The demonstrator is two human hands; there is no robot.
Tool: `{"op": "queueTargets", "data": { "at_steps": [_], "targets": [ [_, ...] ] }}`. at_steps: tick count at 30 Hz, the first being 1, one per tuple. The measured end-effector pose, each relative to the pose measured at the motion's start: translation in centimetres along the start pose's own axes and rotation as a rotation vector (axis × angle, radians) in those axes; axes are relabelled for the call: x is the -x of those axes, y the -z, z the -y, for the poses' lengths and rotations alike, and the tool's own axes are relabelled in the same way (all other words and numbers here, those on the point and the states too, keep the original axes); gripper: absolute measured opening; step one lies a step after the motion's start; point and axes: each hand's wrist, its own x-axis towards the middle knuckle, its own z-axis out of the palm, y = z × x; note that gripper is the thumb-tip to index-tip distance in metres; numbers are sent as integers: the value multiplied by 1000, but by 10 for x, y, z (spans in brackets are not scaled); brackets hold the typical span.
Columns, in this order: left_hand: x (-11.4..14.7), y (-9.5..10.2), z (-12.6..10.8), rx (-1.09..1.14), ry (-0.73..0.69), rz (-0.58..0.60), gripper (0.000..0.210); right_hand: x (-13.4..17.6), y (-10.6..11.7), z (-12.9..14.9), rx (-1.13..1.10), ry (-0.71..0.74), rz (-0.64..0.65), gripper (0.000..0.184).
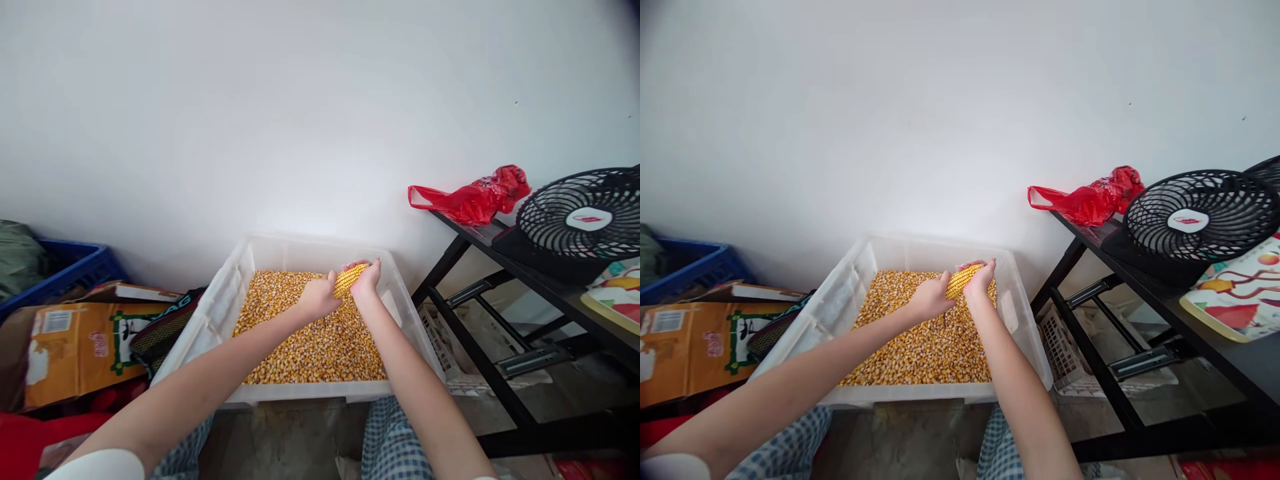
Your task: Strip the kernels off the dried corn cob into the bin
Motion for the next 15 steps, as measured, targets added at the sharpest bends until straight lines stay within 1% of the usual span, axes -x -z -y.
{"op": "queueTargets", "data": {
  "at_steps": [2, 5, 8, 10, 13, 15],
  "targets": [
    [3, -3, -2, 108, 33, -10, 41, 2, -2, 0, 75, 83, 18, 51],
    [7, -9, -5, 348, 77, -35, 42, 6, -5, 2, 130, 207, 58, 52],
    [7, -14, -4, 549, 80, -40, 43, 8, -5, 2, 144, 276, 68, 51],
    [4, -16, -2, 632, 65, 1, 43, 6, -4, 1, 125, 265, 61, 50],
    [-1, -15, 4, 790, 38, 105, 39, -4, -1, -1, 74, 180, 53, 50],
    [-4, -13, 8, 875, 48, 132, 37, -11, 0, -3, 76, 140, -3, 51]
  ]
}}
